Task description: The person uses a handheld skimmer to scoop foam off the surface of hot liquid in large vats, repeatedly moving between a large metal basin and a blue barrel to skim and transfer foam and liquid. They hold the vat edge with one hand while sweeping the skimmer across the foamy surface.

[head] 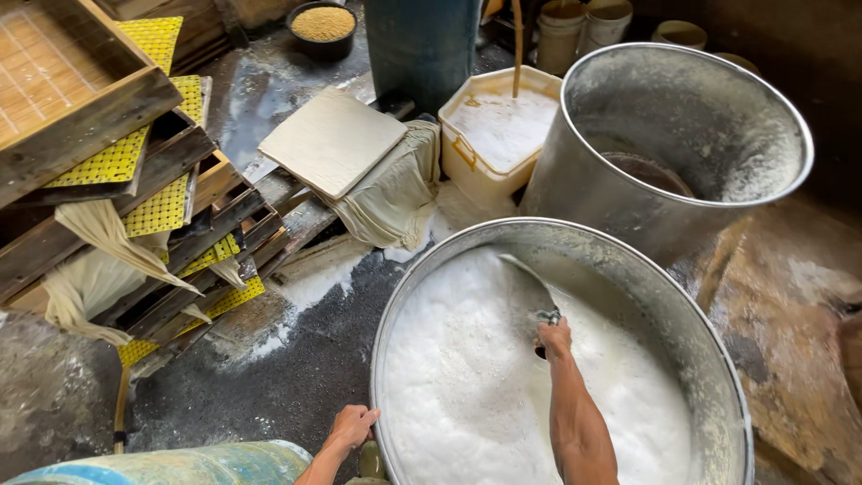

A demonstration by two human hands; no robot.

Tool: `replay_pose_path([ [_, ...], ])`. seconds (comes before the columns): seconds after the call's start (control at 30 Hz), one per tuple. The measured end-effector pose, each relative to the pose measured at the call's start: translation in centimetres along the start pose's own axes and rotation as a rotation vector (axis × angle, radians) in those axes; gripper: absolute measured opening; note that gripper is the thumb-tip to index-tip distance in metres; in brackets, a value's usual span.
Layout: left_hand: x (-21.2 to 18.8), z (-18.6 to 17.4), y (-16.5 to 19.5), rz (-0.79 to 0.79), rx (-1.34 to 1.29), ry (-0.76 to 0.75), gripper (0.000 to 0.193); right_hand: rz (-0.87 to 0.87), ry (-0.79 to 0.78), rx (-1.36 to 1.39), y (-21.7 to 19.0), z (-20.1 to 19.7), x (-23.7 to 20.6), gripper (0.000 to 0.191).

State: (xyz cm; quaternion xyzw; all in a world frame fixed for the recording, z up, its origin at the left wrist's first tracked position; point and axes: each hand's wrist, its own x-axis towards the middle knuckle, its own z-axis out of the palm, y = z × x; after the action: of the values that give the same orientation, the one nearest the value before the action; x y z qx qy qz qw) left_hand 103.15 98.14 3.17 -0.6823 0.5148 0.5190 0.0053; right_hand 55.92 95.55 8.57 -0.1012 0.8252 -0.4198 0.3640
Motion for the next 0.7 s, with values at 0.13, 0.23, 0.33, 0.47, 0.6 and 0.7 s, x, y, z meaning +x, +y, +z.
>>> replay_pose_path([
  [0.13, -0.6, -0.2, 0.6, 0.017, 0.016, 0.013, 0.041, -0.124, -0.057, -0.459, -0.1, 1.9, -0.3, 0.039],
  [0.23, -1.0, -0.3, 1.2, 0.072, 0.025, 0.017, 0.041, -0.194, -0.072, -0.527, 1.7, 2.1, -2.5, 0.047],
  [0.33, -1.9, -0.3, 1.6, 0.117, 0.062, 0.051, 0.043, -0.233, -0.001, -0.595, 4.4, 1.4, -5.6, 0.060],
  [0.47, -2.7, -0.7, 1.8, 0.287, 0.056, 0.099, 0.041, -0.210, 0.091, -0.634, 7.9, -1.1, -9.1, 0.077],
  [0.6, -2.6, -1.2, 1.4, 0.315, 0.070, 0.001, 0.043, -0.170, 0.173, -0.601, 12.9, -3.9, -11.6, 0.073],
  [0.7, -2.7, -1.7, 1.1, 0.246, 0.061, -0.107, 0.040, -0.275, 0.287, -0.609, 17.2, -6.5, -13.8, 0.083],
])
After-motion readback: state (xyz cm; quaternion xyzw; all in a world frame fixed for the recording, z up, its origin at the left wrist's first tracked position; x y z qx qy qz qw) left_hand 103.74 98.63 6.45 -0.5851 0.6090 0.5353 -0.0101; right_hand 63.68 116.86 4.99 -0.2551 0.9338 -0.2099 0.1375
